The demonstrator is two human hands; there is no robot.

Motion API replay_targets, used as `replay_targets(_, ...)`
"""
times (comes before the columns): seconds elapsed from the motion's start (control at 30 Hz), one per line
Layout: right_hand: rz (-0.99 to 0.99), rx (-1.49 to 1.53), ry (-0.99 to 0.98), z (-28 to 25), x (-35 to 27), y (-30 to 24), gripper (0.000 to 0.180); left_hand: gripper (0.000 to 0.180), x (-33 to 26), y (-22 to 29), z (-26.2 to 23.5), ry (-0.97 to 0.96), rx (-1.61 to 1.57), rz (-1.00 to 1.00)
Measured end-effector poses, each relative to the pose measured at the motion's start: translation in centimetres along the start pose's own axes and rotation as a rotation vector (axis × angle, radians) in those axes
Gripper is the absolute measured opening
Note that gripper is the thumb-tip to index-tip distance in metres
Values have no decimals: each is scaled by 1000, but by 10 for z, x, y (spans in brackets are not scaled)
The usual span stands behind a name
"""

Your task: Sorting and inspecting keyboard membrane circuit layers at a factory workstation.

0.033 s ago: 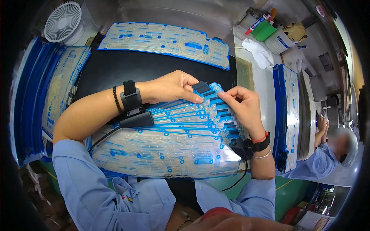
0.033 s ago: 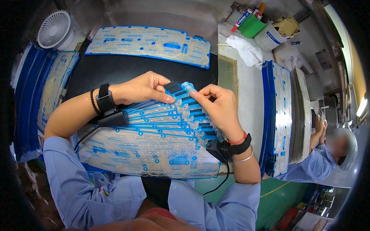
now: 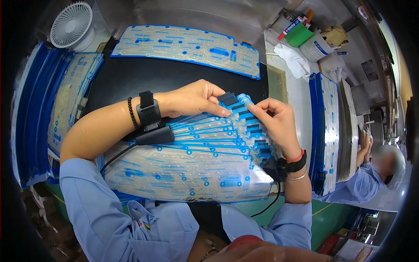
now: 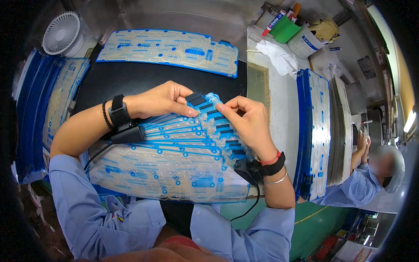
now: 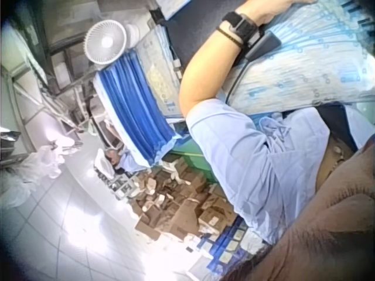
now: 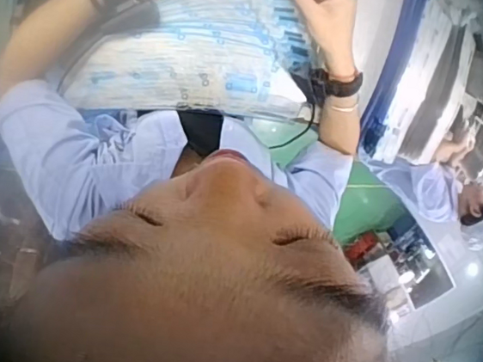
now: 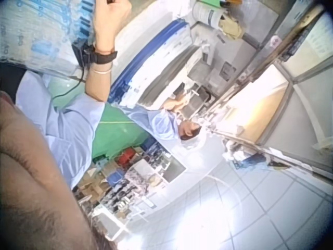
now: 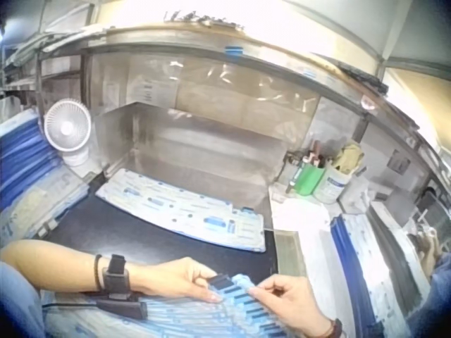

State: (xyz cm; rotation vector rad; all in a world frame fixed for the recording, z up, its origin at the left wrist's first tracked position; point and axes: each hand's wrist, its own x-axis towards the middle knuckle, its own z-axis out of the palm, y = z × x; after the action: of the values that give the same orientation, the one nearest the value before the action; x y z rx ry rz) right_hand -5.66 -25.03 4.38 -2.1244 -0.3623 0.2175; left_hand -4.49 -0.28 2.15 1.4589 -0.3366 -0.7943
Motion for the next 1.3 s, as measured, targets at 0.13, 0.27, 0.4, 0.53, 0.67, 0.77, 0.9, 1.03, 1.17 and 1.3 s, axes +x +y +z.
replay_targets(0.13,-8,187,-30,-1,-4,3,16,24,-3,0,2,-3,-78,-12)
replay_targets(0.27,18,278,-58,-2,-3,6,16,24,-3,2,2,-14,-71,0)
replay_targets(0.4,74,19,-71,-2,3,0,15,25,-1,0,3,7,16,11)
replay_targets(0.53,41,138,-74,-1,-1,5,15,25,-2,2,3,10,-10,-25)
replay_targets(0.67,-17,201,-61,-3,-5,6,15,25,-1,-2,1,9,-70,-32)
replay_targets(0.77,-7,231,-60,-3,-6,7,17,25,0,-3,0,-6,-75,-20)
replay_targets(0.9,42,193,-97,-3,1,0,18,26,2,-4,1,-3,-40,-14)
replay_targets(1.03,39,72,-64,-1,4,4,18,27,-1,-2,3,19,12,-12)
replay_targets(1.17,5,188,-58,1,-2,5,20,27,-3,-2,2,-22,-48,1)
replay_targets(1.3,-14,319,-34,5,-1,7,21,27,-4,-1,0,-35,-59,-5)
